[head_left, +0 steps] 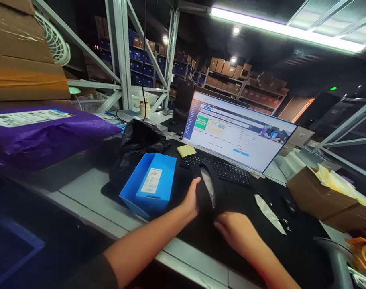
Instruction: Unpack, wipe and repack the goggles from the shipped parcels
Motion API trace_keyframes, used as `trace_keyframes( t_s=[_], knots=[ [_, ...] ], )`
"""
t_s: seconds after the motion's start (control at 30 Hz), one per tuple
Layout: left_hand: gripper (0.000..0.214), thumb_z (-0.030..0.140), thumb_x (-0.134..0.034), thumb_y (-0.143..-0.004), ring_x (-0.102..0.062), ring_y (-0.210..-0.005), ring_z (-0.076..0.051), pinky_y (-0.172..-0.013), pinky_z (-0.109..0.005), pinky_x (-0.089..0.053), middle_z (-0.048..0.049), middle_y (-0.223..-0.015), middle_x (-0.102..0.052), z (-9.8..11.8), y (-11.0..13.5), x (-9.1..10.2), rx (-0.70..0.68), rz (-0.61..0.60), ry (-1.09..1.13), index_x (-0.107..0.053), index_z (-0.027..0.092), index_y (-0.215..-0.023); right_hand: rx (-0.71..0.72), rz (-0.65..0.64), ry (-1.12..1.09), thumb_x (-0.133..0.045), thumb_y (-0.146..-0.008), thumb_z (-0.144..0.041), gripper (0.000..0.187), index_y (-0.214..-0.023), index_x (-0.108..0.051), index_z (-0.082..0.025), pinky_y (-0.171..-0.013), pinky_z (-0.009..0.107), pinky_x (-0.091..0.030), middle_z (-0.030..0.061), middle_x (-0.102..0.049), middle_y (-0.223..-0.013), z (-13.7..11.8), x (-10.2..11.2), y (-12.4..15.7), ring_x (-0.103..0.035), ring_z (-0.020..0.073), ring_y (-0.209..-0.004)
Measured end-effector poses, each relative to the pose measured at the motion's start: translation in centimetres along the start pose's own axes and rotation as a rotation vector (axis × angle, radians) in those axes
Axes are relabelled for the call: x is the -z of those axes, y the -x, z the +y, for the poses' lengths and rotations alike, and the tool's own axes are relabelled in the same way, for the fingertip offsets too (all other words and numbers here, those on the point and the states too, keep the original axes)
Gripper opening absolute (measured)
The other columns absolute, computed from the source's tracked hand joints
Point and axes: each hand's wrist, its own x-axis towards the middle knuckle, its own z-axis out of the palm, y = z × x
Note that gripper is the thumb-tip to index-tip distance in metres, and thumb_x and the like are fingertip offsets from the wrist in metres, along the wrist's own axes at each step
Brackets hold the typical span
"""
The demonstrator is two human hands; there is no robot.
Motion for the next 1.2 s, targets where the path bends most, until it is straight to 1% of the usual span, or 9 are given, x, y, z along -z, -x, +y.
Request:
trace_keyframes(
  t_s=[0.13,0.23,0.4,0.47,0.57,0.7,0.9,1.0,1.2],
  knots=[
    [0.043,0.048,-0.062,-0.078,-0.07,-0.097,-0.029,-0.088,-0.038,-0.055,-0.0121,-0.091,-0.075,-1.2,-0.3,0.3,-0.062,-0.083,-0.055,-0.067,0.012,-0.1,0.046,0.255,-0.49,-0.041,-0.101,-0.027,0.032,-0.115,-0.069,-0.022,-0.078,0.034,-0.06,0.009,-0.073,-0.106,1.1,2.4,-0.3,-0.071,0.0198,-0.091],
    [0.045,0.029,-0.069,-0.067,-0.068,-0.103,-0.025,-0.093,-0.034,-0.052,-0.0055,-0.097,-0.074,-1.7,-0.4,0.5,-0.156,-0.127,-0.1,-0.063,0.017,-0.109,0.141,0.31,-0.456,-0.046,-0.096,-0.02,0.035,-0.125,-0.064,-0.021,-0.106,0.047,-0.048,0.0125,-0.063,-0.131,2.6,1.7,-3.1,-0.059,0.0245,-0.123],
    [0.075,0.001,-0.064,-0.053,-0.066,-0.101,-0.02,-0.095,-0.033,-0.048,0.0005,-0.1,-0.073,-2.1,-0.5,1.1,-0.185,-0.226,-0.198,-0.057,0.024,-0.124,-0.051,0.217,-0.357,-0.072,-0.082,-0.034,0.072,-0.145,-0.044,-0.014,-0.115,0.052,-0.037,0.0198,-0.05,-0.144,5.6,0.9,-7.0,-0.047,0.0312,-0.134],
    [0.071,0.002,-0.063,-0.053,-0.065,-0.102,-0.022,-0.097,-0.035,-0.047,-0.0019,-0.1,-0.073,-2.3,-0.7,1.2,-0.148,-0.256,-0.22,-0.061,0.022,-0.121,-0.066,0.192,-0.32,-0.079,-0.073,-0.037,0.081,-0.144,-0.046,-0.013,-0.115,0.052,-0.036,0.0207,-0.046,-0.144,6.1,1.0,-7.4,-0.044,0.0333,-0.135],
    [0.06,0.005,-0.061,-0.052,-0.065,-0.105,-0.027,-0.099,-0.041,-0.046,-0.0073,-0.097,-0.074,-2.7,-1.1,1.4,-0.065,-0.276,-0.246,-0.067,0.015,-0.11,-0.046,0.136,-0.274,-0.083,-0.067,-0.037,0.077,-0.135,-0.056,-0.013,-0.113,0.05,-0.037,0.0202,-0.045,-0.141,6.7,0.9,-7.1,-0.042,0.0348,-0.134],
    [0.047,0.006,-0.059,-0.049,-0.064,-0.108,-0.034,-0.101,-0.048,-0.044,-0.0138,-0.096,-0.074,-2.9,-1.5,1.3,0.023,-0.285,-0.258,-0.071,0.009,-0.094,0.03,0.12,-0.331,-0.087,-0.064,-0.034,0.09,-0.143,-0.048,-0.015,-0.114,0.05,-0.037,0.0184,-0.049,-0.142,8.8,0.8,-7.1,-0.043,0.0333,-0.134],
    [0.06,0.004,-0.06,-0.051,-0.062,-0.115,-0.032,-0.107,-0.047,-0.041,-0.0098,-0.104,-0.074,-2.9,-2.1,1.2,0.023,-0.265,-0.208,-0.068,0.013,-0.11,0.041,0.151,-0.513,-0.065,-0.088,-0.023,0.05,-0.137,-0.053,-0.02,-0.107,0.048,-0.044,0.0138,-0.062,-0.134,11.3,0.9,-8.1,-0.059,0.0265,-0.123],
    [0.063,0.006,-0.061,-0.053,-0.063,-0.112,-0.03,-0.108,-0.047,-0.041,-0.0089,-0.103,-0.074,-3.0,-2.2,1.2,0.033,-0.25,-0.194,-0.067,0.013,-0.115,0.083,0.121,-0.531,-0.054,-0.092,-0.018,0.045,-0.137,-0.052,-0.021,-0.109,0.044,-0.043,0.011,-0.062,-0.135,10.4,0.7,-8.0,-0.058,0.0228,-0.124],
    [0.065,0.005,-0.059,-0.054,-0.063,-0.112,-0.029,-0.109,-0.047,-0.041,-0.0074,-0.102,-0.073,-3.0,-1.9,1.2,0.018,-0.217,-0.195,-0.066,0.014,-0.118,0.129,0.066,-0.412,-0.067,-0.084,-0.028,0.052,-0.133,-0.051,-0.021,-0.104,0.041,-0.044,0.0114,-0.058,-0.135,8.1,0.8,-7.2,-0.055,0.0257,-0.124]
  ],
)
